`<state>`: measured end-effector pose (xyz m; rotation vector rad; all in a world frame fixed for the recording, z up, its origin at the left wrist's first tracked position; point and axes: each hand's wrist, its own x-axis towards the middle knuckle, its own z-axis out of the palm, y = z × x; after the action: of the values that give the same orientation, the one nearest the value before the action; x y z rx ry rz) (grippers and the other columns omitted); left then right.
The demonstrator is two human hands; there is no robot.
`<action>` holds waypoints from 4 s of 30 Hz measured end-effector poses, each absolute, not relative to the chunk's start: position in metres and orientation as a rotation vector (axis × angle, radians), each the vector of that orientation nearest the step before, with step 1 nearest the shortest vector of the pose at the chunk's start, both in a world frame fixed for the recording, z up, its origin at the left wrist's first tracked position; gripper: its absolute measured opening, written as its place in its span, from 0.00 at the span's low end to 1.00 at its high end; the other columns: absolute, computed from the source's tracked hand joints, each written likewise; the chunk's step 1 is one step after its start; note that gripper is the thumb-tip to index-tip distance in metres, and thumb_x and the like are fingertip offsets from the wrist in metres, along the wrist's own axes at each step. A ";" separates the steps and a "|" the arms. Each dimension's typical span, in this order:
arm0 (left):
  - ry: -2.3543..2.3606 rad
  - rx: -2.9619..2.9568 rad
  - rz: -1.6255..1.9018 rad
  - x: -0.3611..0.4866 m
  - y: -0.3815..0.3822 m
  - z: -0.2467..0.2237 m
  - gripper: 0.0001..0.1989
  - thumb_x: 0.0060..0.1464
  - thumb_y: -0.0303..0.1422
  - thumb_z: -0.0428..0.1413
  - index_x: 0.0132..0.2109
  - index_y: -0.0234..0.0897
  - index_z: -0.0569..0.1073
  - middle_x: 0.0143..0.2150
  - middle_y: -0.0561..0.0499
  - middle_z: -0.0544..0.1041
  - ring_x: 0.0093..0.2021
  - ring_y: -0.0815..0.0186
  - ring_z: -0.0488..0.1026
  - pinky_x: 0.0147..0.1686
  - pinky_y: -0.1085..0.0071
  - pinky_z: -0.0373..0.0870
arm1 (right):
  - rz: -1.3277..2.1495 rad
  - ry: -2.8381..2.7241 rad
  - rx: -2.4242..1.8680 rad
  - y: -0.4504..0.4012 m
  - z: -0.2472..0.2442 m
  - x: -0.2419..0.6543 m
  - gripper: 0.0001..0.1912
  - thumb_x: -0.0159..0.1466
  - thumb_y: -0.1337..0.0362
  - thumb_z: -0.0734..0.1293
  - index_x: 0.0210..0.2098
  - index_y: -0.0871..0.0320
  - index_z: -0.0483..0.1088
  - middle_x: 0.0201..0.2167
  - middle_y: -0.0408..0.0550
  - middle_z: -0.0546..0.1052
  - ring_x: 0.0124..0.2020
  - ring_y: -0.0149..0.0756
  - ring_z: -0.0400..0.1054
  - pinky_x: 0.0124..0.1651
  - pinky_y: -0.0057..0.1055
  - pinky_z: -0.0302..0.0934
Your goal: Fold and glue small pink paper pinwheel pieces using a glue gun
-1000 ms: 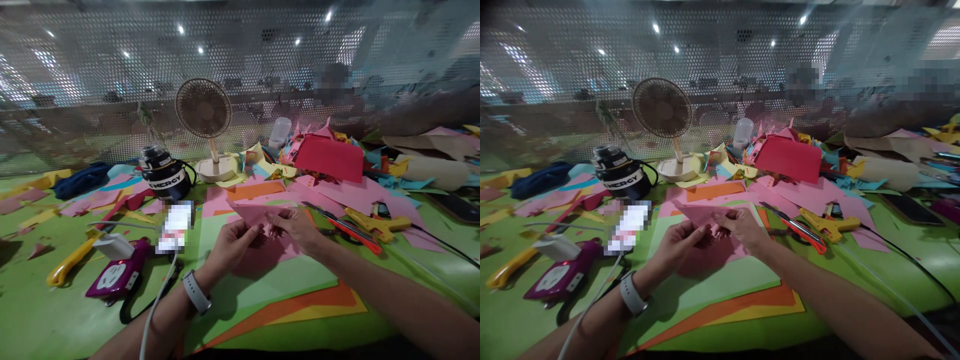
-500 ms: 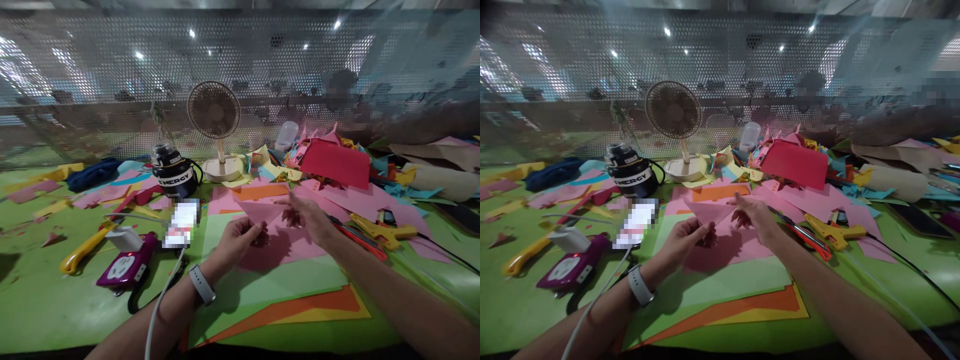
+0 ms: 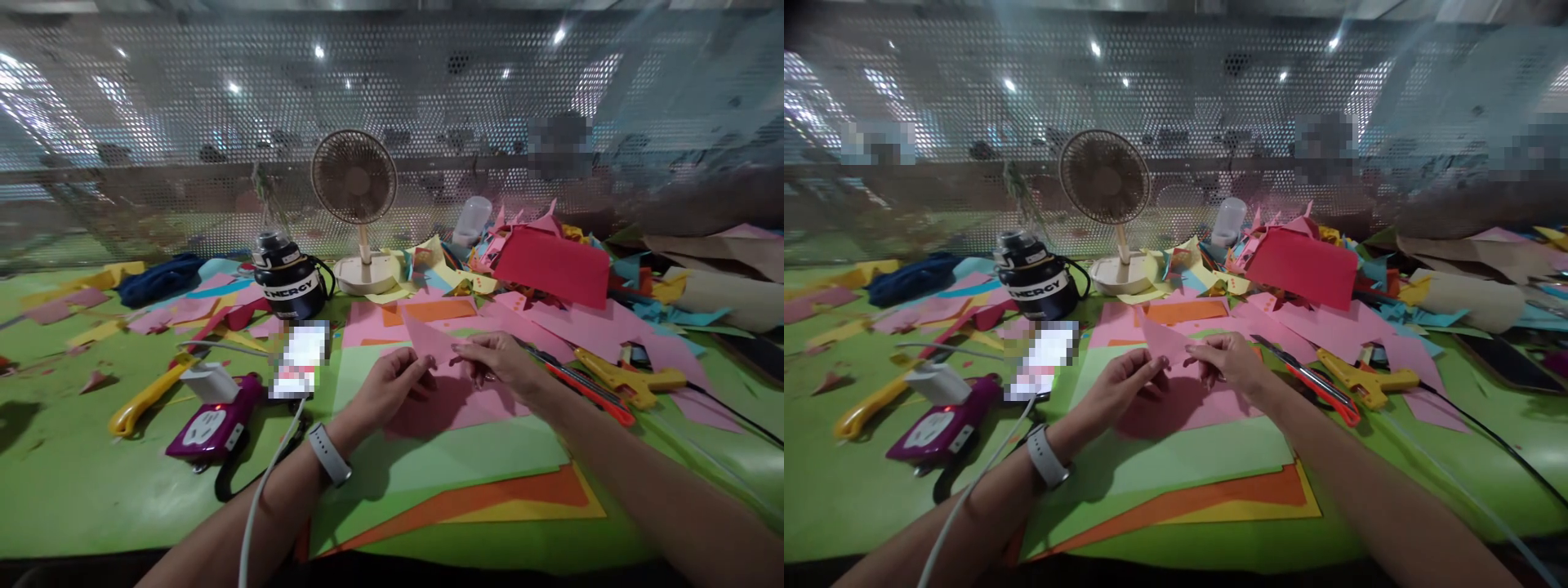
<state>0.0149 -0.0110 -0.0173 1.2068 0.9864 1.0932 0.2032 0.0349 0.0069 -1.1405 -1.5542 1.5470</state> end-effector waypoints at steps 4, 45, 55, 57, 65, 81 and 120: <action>0.977 1.138 1.067 0.013 -0.011 -0.016 0.18 0.47 0.45 0.64 0.36 0.33 0.74 0.30 0.49 0.79 0.28 0.68 0.75 0.27 0.74 0.71 | 1.517 -1.601 -1.099 0.032 0.002 0.198 0.21 0.52 0.48 0.71 0.18 0.60 0.68 0.13 0.39 0.70 0.13 0.24 0.61 0.18 0.23 0.50; 0.905 0.997 1.111 0.000 -0.003 -0.018 0.14 0.44 0.40 0.66 0.30 0.33 0.75 0.26 0.53 0.75 0.25 0.72 0.69 0.27 0.76 0.64 | 1.432 -2.011 -0.864 0.033 0.009 0.211 0.12 0.55 0.57 0.66 0.34 0.59 0.74 0.30 0.45 0.74 0.33 0.35 0.68 0.34 0.29 0.60; 0.882 1.077 1.026 0.005 -0.007 -0.014 0.14 0.44 0.41 0.66 0.32 0.34 0.76 0.26 0.54 0.72 0.25 0.73 0.65 0.30 0.74 0.62 | 1.210 -1.936 -1.030 0.032 0.001 0.200 0.27 0.56 0.40 0.64 0.19 0.56 0.58 0.18 0.37 0.53 0.21 0.27 0.47 0.23 0.27 0.43; 0.877 1.057 0.966 0.005 -0.008 -0.015 0.15 0.45 0.42 0.65 0.28 0.34 0.73 0.23 0.56 0.69 0.23 0.74 0.63 0.27 0.75 0.61 | 1.166 -1.920 -1.004 0.033 0.002 0.200 0.28 0.56 0.40 0.65 0.18 0.56 0.55 0.19 0.37 0.52 0.22 0.26 0.46 0.24 0.27 0.43; 0.810 0.996 0.884 0.007 -0.011 -0.013 0.15 0.44 0.39 0.66 0.26 0.33 0.71 0.22 0.57 0.68 0.22 0.75 0.62 0.25 0.77 0.59 | 1.196 -1.824 -1.037 0.034 -0.001 0.200 0.28 0.57 0.40 0.64 0.18 0.55 0.54 0.18 0.37 0.51 0.20 0.26 0.46 0.23 0.28 0.41; 0.872 0.820 1.085 0.013 -0.008 -0.018 0.14 0.37 0.29 0.67 0.32 0.36 0.72 0.34 0.50 0.79 0.38 0.62 0.76 0.42 0.67 0.72 | 0.935 -1.781 -1.195 0.035 -0.007 0.200 0.25 0.56 0.46 0.68 0.14 0.56 0.61 0.12 0.41 0.68 0.17 0.29 0.61 0.23 0.27 0.55; 1.157 0.646 1.332 0.005 0.001 -0.012 0.06 0.45 0.32 0.63 0.28 0.32 0.77 0.24 0.48 0.78 0.25 0.64 0.77 0.30 0.69 0.79 | 0.012 -1.939 -1.774 0.032 0.012 0.325 0.16 0.60 0.65 0.65 0.48 0.57 0.70 0.46 0.52 0.77 0.47 0.44 0.71 0.46 0.35 0.64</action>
<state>0.0046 0.0005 -0.0121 0.6460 1.1572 1.3319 0.3254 0.0323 0.0122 -1.7741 -1.9391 0.0120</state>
